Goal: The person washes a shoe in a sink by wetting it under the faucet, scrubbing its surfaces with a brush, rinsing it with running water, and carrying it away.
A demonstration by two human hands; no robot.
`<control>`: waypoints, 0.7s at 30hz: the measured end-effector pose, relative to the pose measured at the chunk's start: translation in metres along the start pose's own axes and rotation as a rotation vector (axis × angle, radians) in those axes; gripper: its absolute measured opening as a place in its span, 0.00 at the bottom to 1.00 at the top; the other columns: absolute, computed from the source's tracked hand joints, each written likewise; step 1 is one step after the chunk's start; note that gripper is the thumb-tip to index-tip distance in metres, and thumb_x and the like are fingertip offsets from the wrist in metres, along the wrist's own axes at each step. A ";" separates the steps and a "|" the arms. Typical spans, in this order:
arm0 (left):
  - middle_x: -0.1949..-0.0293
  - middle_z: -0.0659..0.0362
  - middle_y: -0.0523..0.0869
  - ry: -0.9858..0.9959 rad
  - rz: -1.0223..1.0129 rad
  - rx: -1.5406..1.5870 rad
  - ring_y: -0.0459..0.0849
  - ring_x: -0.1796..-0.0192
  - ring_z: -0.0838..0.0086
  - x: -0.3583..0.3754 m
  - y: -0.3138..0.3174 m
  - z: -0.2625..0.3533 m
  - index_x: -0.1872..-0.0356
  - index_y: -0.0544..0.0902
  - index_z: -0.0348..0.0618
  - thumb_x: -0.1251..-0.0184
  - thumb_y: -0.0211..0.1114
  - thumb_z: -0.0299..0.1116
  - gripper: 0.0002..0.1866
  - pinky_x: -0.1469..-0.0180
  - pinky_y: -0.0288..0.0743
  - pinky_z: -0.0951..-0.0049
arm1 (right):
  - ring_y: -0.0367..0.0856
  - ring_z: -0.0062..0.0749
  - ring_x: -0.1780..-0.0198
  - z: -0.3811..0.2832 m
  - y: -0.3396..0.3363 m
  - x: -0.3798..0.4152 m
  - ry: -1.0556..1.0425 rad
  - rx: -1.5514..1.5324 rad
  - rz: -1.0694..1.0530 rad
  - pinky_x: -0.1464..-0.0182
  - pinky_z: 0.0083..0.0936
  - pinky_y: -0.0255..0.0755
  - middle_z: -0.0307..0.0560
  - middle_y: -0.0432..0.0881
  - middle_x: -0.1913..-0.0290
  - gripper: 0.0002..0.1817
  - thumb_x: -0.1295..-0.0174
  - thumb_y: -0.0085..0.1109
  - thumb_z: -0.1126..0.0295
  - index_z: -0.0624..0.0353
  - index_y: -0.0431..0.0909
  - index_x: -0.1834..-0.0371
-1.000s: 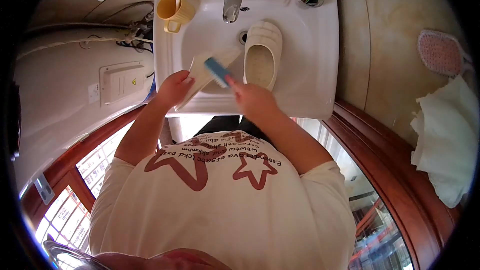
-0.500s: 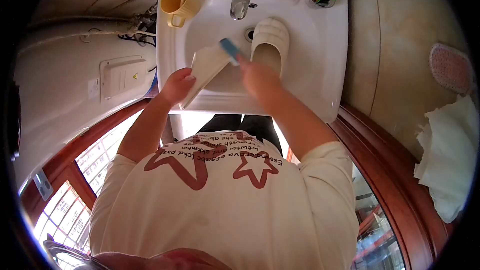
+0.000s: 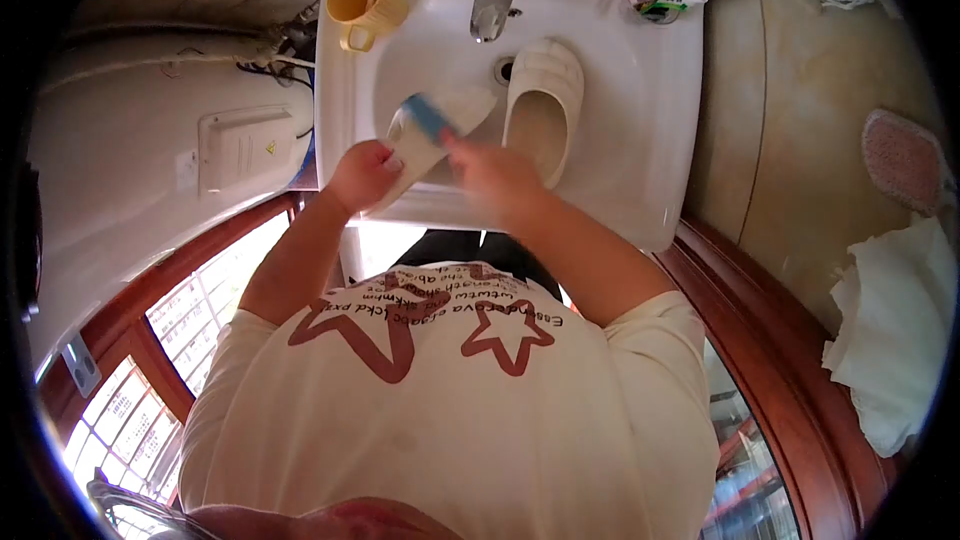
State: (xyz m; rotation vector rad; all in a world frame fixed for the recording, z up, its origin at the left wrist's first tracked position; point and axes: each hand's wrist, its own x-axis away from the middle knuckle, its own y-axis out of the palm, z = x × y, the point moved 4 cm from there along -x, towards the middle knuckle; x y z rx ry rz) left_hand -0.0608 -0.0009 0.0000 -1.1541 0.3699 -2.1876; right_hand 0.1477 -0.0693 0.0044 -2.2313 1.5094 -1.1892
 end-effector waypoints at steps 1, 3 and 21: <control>0.70 0.57 0.84 -0.001 -0.005 0.032 0.80 0.65 0.75 0.000 0.000 -0.004 0.60 0.83 0.35 0.32 0.62 0.35 0.12 0.58 0.76 0.71 | 0.82 0.49 0.66 -0.022 0.000 0.015 -0.083 -0.129 -0.027 0.64 0.43 0.73 0.53 0.81 0.69 0.17 0.32 0.51 0.66 0.36 0.78 0.42; 0.71 0.56 0.84 0.004 0.001 0.058 0.81 0.66 0.75 -0.001 -0.001 -0.006 0.60 0.83 0.34 0.33 0.63 0.36 0.12 0.58 0.76 0.70 | 0.82 0.47 0.66 -0.007 -0.006 0.007 -0.070 -0.030 0.029 0.64 0.42 0.73 0.51 0.81 0.69 0.14 0.30 0.49 0.64 0.41 0.78 0.45; 0.69 0.50 0.86 0.009 0.110 0.063 0.84 0.65 0.67 -0.008 -0.015 -0.023 0.62 0.85 0.34 0.35 0.64 0.38 0.14 0.58 0.76 0.67 | 0.81 0.43 0.71 0.024 0.011 -0.005 -0.069 -0.067 0.044 0.66 0.39 0.72 0.54 0.81 0.70 0.17 0.25 0.44 0.59 0.44 0.79 0.40</control>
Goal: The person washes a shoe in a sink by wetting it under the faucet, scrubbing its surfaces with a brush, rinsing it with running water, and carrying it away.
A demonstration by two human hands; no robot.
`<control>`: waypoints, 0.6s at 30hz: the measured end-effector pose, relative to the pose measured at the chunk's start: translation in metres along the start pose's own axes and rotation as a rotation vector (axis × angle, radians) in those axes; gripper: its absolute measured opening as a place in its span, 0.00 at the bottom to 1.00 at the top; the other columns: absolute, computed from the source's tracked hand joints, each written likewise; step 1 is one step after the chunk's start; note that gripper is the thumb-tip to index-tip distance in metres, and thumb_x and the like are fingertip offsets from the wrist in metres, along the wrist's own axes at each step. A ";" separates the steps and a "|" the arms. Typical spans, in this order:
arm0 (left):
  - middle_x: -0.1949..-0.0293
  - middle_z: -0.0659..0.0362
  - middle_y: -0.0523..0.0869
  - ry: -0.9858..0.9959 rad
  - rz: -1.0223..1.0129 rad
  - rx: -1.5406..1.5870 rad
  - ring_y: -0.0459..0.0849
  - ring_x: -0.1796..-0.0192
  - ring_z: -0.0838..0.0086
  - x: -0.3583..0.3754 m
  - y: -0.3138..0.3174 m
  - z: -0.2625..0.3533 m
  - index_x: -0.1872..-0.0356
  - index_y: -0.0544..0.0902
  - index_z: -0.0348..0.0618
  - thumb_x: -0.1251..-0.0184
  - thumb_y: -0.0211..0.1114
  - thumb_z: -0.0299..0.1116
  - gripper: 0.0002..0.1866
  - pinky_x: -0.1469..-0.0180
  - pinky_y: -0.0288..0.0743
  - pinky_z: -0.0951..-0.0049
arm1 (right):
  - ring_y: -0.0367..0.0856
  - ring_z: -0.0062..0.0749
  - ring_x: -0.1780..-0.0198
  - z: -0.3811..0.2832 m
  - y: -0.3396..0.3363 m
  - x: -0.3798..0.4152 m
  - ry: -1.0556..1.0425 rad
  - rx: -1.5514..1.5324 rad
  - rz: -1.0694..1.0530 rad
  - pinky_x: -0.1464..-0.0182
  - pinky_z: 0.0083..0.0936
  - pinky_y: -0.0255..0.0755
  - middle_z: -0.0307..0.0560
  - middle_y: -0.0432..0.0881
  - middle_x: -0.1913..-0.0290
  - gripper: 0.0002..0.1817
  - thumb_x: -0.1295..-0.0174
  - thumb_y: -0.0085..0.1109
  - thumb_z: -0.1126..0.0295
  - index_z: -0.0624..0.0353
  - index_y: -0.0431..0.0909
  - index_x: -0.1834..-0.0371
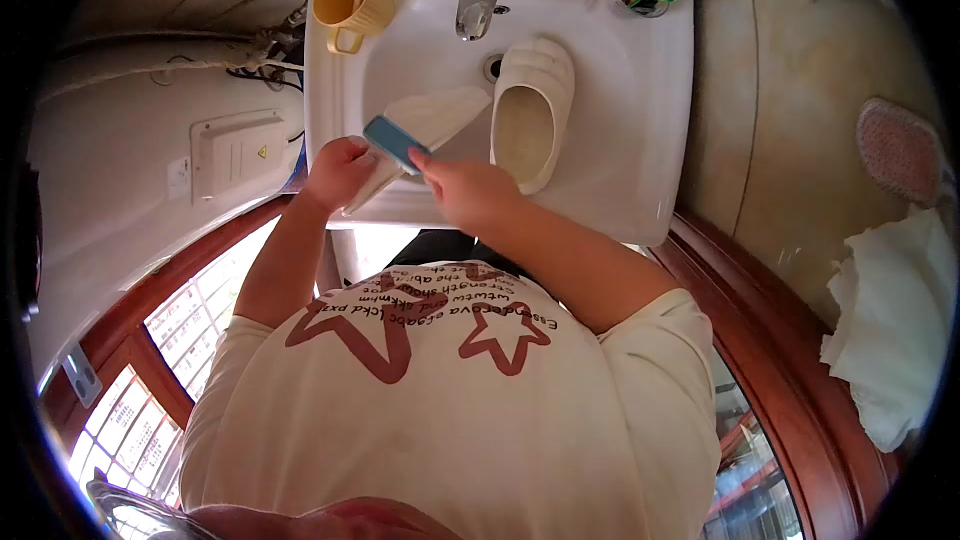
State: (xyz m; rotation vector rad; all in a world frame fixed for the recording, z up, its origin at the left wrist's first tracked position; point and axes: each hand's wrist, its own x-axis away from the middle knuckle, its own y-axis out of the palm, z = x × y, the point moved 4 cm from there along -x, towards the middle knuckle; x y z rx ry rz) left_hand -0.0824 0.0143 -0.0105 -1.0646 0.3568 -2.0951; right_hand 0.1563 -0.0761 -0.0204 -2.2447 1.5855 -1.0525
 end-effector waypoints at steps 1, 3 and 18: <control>0.69 0.50 0.86 -0.041 -0.010 0.093 0.84 0.65 0.67 0.002 -0.001 -0.005 0.63 0.85 0.34 0.35 0.64 0.38 0.14 0.58 0.76 0.67 | 0.81 0.45 0.69 0.003 -0.006 -0.001 0.067 0.049 0.039 0.65 0.41 0.72 0.54 0.82 0.69 0.17 0.26 0.45 0.61 0.43 0.78 0.40; 0.69 0.50 0.86 -0.024 -0.003 0.148 0.84 0.65 0.68 0.001 0.007 -0.011 0.62 0.85 0.34 0.35 0.64 0.38 0.14 0.58 0.76 0.67 | 0.83 0.50 0.67 0.013 -0.025 -0.008 0.197 0.158 0.126 0.63 0.45 0.74 0.54 0.84 0.66 0.17 0.28 0.46 0.64 0.42 0.78 0.39; 0.68 0.56 0.87 -0.105 0.019 0.324 0.83 0.66 0.75 -0.026 0.001 -0.032 0.59 0.85 0.34 0.32 0.60 0.33 0.12 0.61 0.77 0.72 | 0.84 0.54 0.63 -0.028 -0.004 -0.004 0.100 0.037 -0.145 0.60 0.51 0.75 0.55 0.84 0.65 0.16 0.29 0.46 0.61 0.46 0.76 0.42</control>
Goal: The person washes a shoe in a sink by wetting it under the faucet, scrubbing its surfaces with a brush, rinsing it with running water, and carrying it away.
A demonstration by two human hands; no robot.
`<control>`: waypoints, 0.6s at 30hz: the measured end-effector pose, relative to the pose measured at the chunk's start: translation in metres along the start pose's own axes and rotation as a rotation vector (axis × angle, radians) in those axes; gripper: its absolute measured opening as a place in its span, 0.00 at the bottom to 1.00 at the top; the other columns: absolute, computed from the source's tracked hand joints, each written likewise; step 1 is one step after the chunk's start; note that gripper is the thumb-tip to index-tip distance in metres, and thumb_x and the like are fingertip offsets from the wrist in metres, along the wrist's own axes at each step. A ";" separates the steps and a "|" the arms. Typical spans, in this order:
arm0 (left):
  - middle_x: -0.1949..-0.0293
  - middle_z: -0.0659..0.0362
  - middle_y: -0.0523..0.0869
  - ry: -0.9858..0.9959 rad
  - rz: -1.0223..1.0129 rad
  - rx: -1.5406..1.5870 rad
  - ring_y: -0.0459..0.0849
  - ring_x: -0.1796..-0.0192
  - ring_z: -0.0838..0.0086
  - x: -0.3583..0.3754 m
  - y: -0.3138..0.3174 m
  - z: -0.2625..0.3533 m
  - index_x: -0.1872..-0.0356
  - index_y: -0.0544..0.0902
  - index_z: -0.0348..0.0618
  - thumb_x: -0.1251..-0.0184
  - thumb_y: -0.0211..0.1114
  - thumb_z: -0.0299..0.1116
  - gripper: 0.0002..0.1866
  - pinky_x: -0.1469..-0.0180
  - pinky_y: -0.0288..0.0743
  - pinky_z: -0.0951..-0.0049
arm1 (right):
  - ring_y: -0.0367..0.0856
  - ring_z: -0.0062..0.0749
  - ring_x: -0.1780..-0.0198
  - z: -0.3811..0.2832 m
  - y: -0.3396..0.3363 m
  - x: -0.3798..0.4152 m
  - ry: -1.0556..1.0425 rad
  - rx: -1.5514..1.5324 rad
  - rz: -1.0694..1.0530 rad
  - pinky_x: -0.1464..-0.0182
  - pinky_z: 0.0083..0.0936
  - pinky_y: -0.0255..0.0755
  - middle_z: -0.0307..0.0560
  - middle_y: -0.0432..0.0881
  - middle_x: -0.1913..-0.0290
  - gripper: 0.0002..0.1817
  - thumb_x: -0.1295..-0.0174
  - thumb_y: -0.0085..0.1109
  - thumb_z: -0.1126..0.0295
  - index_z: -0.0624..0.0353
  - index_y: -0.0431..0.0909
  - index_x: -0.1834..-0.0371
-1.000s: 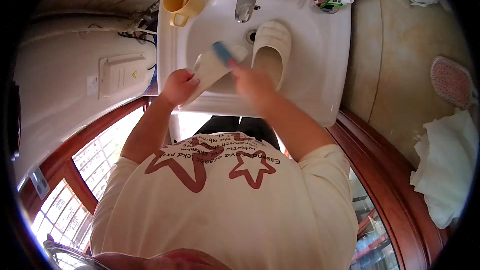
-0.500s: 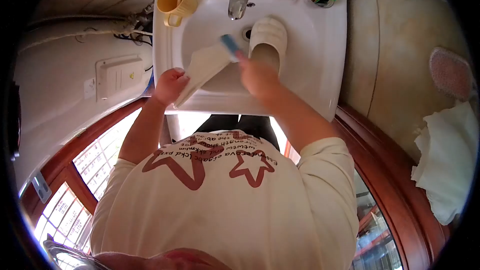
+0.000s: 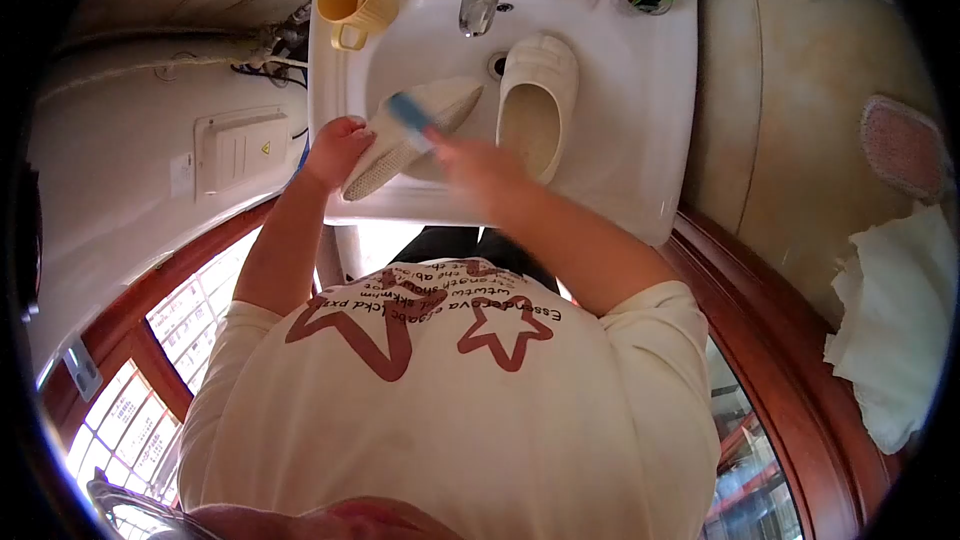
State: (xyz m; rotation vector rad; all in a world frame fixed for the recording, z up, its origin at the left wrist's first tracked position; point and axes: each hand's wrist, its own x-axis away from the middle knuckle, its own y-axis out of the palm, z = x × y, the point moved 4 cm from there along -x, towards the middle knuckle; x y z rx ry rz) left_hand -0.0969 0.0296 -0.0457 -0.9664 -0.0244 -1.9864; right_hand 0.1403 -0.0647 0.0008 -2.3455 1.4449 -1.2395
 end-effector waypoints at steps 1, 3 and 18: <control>0.68 0.57 0.87 -0.031 -0.021 0.125 0.83 0.65 0.76 0.000 0.001 0.003 0.58 0.85 0.34 0.32 0.59 0.32 0.12 0.61 0.77 0.72 | 0.84 0.54 0.63 -0.008 -0.003 0.006 -0.003 -0.003 -0.004 0.60 0.51 0.75 0.55 0.84 0.65 0.16 0.29 0.46 0.61 0.46 0.76 0.42; 0.68 0.57 0.86 -0.052 -0.016 0.056 0.83 0.64 0.76 0.010 0.004 0.005 0.57 0.84 0.35 0.32 0.60 0.32 0.12 0.60 0.77 0.73 | 0.82 0.49 0.66 -0.020 -0.004 0.013 -0.054 0.079 -0.001 0.63 0.43 0.73 0.54 0.82 0.70 0.15 0.29 0.49 0.59 0.47 0.79 0.45; 0.58 0.62 0.85 0.140 0.237 0.376 0.79 0.54 0.79 0.060 0.007 -0.038 0.52 0.82 0.37 0.25 0.53 0.29 0.11 0.49 0.73 0.77 | 0.84 0.51 0.66 0.018 -0.012 -0.009 0.054 0.024 0.252 0.64 0.46 0.75 0.54 0.85 0.66 0.22 0.30 0.51 0.64 0.39 0.73 0.33</control>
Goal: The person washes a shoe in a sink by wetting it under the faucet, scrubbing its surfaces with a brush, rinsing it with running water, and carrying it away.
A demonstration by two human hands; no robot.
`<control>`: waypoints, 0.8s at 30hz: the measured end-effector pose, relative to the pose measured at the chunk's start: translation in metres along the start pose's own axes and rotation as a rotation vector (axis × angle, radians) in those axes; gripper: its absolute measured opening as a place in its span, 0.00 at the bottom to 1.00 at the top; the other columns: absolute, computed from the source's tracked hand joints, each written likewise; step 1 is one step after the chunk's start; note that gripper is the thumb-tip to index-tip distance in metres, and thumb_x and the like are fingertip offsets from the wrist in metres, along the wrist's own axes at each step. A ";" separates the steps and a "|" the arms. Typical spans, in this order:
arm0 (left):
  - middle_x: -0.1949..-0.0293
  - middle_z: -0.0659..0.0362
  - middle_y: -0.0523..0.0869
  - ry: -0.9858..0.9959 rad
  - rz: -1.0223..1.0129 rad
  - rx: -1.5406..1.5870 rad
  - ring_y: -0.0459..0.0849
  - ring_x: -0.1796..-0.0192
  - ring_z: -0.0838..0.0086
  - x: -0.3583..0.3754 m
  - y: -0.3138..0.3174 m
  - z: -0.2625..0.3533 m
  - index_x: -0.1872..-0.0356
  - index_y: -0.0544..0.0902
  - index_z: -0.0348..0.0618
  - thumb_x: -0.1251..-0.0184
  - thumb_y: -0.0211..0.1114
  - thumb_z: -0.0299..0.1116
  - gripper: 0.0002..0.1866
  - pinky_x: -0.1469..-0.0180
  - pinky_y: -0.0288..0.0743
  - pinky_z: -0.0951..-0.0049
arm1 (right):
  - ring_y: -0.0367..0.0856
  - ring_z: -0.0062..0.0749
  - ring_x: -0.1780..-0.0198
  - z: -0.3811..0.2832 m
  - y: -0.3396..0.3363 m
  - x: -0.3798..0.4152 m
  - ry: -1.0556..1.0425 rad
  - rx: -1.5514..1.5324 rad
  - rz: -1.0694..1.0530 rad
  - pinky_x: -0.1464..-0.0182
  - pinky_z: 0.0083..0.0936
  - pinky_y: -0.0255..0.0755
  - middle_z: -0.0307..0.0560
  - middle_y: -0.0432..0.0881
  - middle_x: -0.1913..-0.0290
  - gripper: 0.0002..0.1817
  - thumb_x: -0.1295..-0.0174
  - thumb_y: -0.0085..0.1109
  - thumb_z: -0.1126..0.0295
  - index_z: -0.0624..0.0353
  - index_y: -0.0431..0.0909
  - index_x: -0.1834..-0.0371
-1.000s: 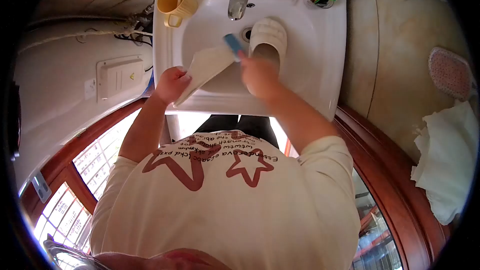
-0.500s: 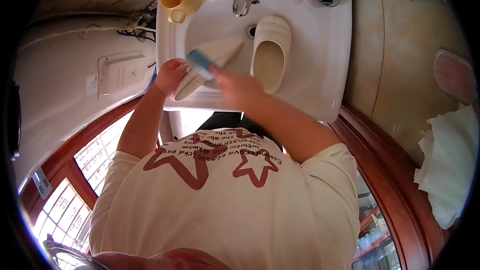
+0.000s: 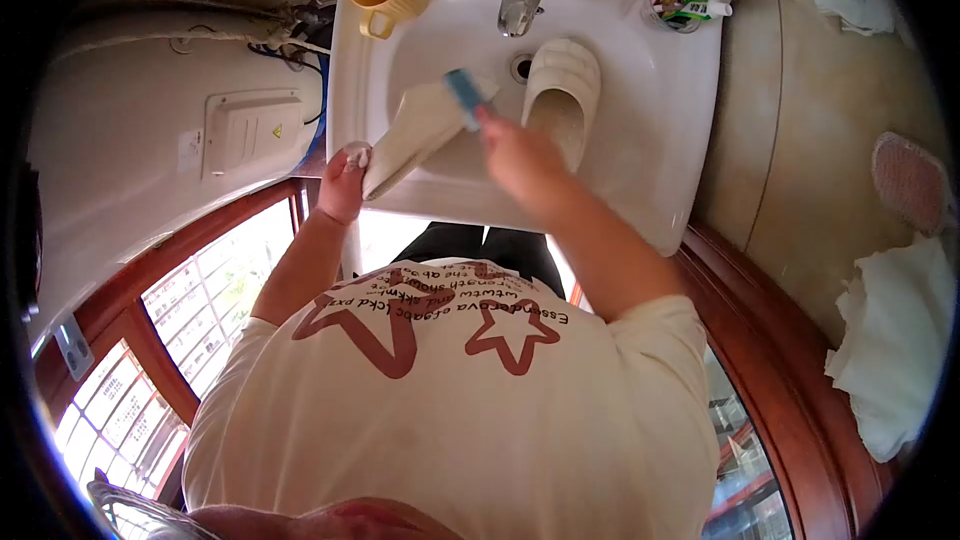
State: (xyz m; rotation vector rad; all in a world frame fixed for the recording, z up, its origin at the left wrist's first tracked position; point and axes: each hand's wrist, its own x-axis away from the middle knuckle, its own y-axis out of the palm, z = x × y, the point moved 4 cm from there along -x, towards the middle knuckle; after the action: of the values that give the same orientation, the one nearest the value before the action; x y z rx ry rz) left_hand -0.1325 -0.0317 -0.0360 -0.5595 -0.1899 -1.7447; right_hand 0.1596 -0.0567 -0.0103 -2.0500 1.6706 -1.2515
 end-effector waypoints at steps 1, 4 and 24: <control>0.60 0.62 0.85 0.063 0.055 0.004 0.79 0.55 0.79 0.001 0.004 0.002 0.54 0.83 0.37 0.24 0.53 0.29 0.11 0.50 0.72 0.77 | 0.84 0.50 0.67 -0.021 0.003 0.018 -0.115 0.002 -0.088 0.65 0.46 0.74 0.54 0.84 0.66 0.22 0.31 0.51 0.65 0.39 0.73 0.32; 0.65 0.64 0.83 0.151 -0.014 0.058 0.78 0.60 0.79 -0.002 0.014 -0.006 0.58 0.83 0.38 0.25 0.54 0.31 0.10 0.55 0.73 0.76 | 0.82 0.51 0.68 -0.078 -0.018 0.067 -0.305 -0.043 -0.152 0.65 0.47 0.73 0.55 0.83 0.68 0.18 0.30 0.50 0.64 0.43 0.76 0.38; 0.67 0.65 0.83 0.091 0.032 0.143 0.78 0.62 0.81 0.010 0.015 0.009 0.62 0.82 0.37 0.29 0.54 0.26 0.08 0.58 0.73 0.77 | 0.83 0.54 0.67 -0.088 -0.007 0.068 -0.353 0.074 -0.257 0.65 0.47 0.75 0.55 0.82 0.69 0.23 0.32 0.49 0.67 0.36 0.72 0.33</control>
State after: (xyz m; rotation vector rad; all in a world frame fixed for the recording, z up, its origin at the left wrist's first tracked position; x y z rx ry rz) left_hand -0.1171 -0.0403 -0.0262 -0.3763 -0.2386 -1.7061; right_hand 0.1011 -0.0856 0.0801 -2.3287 1.2194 -0.9272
